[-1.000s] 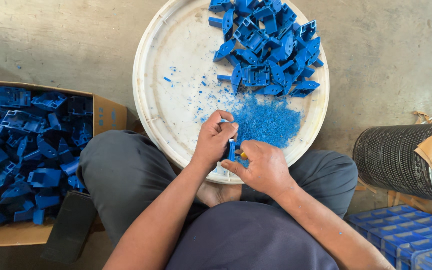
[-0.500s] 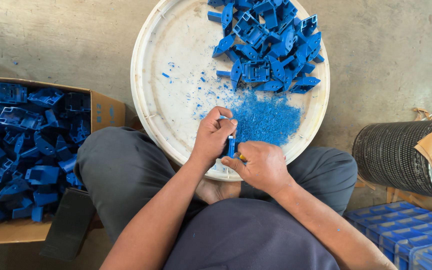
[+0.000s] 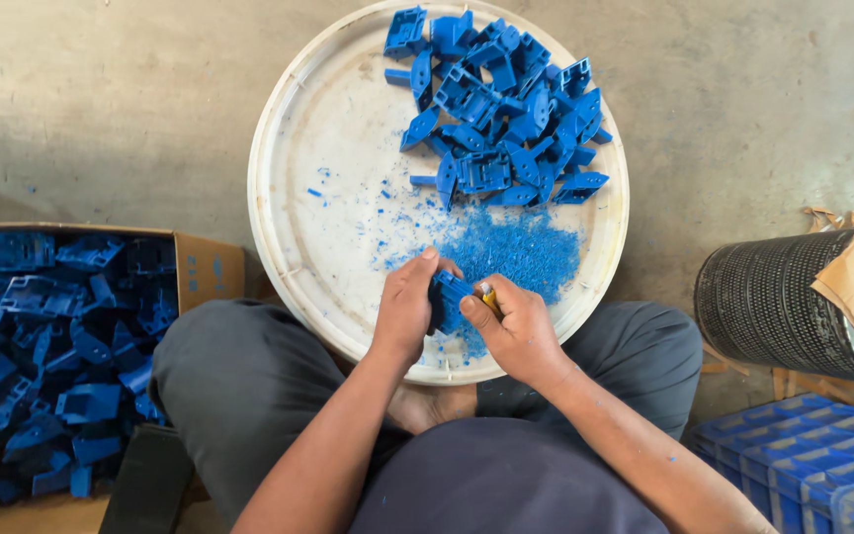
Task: The person trims excess plastic from blue components using a utility knife while working over a bucket lid.
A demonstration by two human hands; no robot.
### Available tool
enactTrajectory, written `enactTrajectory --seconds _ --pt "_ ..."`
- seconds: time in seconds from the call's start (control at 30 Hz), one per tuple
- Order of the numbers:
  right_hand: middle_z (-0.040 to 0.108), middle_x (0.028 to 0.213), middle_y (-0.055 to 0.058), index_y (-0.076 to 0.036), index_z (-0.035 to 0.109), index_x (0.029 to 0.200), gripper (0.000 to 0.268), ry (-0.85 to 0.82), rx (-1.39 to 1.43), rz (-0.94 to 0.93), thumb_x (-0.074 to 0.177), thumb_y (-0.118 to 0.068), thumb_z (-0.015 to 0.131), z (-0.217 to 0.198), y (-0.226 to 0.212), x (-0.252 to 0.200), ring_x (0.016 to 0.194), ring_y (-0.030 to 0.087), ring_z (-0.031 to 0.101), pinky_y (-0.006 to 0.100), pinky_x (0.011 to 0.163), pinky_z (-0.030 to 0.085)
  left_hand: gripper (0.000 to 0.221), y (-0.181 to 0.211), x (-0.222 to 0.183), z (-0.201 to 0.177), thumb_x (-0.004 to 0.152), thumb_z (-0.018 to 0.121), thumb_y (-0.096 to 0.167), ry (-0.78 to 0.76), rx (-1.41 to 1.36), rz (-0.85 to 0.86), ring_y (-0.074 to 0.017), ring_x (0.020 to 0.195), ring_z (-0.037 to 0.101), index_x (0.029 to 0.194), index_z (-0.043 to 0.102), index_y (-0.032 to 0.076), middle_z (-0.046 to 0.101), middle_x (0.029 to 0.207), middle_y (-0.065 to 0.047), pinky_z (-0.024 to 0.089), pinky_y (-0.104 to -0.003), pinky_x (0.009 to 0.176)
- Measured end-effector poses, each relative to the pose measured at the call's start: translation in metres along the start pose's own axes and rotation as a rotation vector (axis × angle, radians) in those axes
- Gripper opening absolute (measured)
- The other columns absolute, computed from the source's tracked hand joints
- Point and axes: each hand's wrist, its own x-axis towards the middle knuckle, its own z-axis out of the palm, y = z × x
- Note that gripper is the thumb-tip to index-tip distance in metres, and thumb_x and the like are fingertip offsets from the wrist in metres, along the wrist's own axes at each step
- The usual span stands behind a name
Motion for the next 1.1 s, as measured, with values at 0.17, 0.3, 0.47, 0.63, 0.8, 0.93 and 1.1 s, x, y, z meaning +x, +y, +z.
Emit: enactTrajectory --seconds 0.17,0.3,0.47,0.63,0.8,0.93,1.1 --pt "0.056 0.065 0.008 -0.005 0.066 0.096 0.043 0.031 -0.221 -0.208 0.081 -0.044 0.078 -0.013 -0.018 0.004 0.06 0.025 0.058 0.039 0.056 0.047 0.04 0.003 -0.001 0.004 0.104 0.053 0.033 -0.062 -0.177 0.001 -0.0056 0.055 0.051 0.08 0.069 0.005 0.061 0.066 0.002 0.041 -0.023 0.052" --pt "0.055 0.064 0.008 -0.006 0.066 0.088 0.057 -0.019 -0.425 -0.198 0.069 -0.056 0.084 -0.015 -0.026 0.009 0.065 0.029 0.059 0.043 0.059 0.048 0.031 -0.006 0.004 0.002 0.104 0.058 0.027 -0.063 -0.296 0.012 -0.0044 0.06 0.05 0.079 0.063 0.009 0.058 0.069 0.003 0.042 -0.024 0.057" --pt "0.058 0.067 0.008 -0.006 0.066 0.09 0.061 -0.006 -0.473 -0.243 0.073 -0.063 0.08 -0.013 -0.023 0.01 0.069 0.029 0.062 0.043 0.062 0.05 0.031 -0.014 0.01 0.0 0.104 0.061 0.026 -0.029 -0.25 -0.015 -0.003 0.06 0.044 0.077 0.06 0.011 0.053 0.069 0.006 0.037 -0.024 0.055" --pt "0.066 0.076 0.012 -0.003 0.065 0.09 0.066 -0.043 -0.49 -0.218 0.071 -0.065 0.079 -0.01 -0.023 0.009 0.072 0.032 0.066 0.043 0.065 0.053 0.032 -0.014 0.01 0.001 0.102 0.061 0.026 0.001 -0.174 -0.015 -0.0027 0.06 0.042 0.075 0.064 0.009 0.053 0.067 0.007 0.035 -0.024 0.055" --pt "0.07 0.082 0.014 -0.003 0.065 0.091 0.069 -0.069 -0.522 -0.208 0.07 -0.067 0.079 -0.004 -0.017 0.009 0.078 0.034 0.07 0.045 0.069 0.054 0.037 -0.016 0.01 0.0 0.102 0.062 0.028 0.007 -0.113 0.02 -0.0022 0.06 0.036 0.07 0.061 0.01 0.046 0.065 0.009 0.031 -0.025 0.053" --pt "0.069 0.082 0.014 -0.003 0.065 0.09 0.067 -0.077 -0.514 -0.222 0.075 -0.068 0.075 0.001 -0.007 0.006 0.078 0.035 0.068 0.046 0.069 0.053 0.041 -0.014 0.01 0.001 0.103 0.063 0.029 0.008 -0.077 0.036 -0.0029 0.059 0.033 0.067 0.058 0.01 0.043 0.063 0.009 0.029 -0.026 0.051" --pt "0.065 0.081 0.015 -0.003 0.062 0.087 0.068 -0.008 -0.539 -0.32 0.081 -0.069 0.072 0.005 -0.001 0.002 0.08 0.036 0.065 0.048 0.068 0.051 0.041 -0.012 0.011 0.0 0.101 0.062 0.028 0.035 0.036 0.07 -0.003 0.057 0.032 0.064 0.058 0.01 0.042 0.06 0.009 0.027 -0.027 0.049"
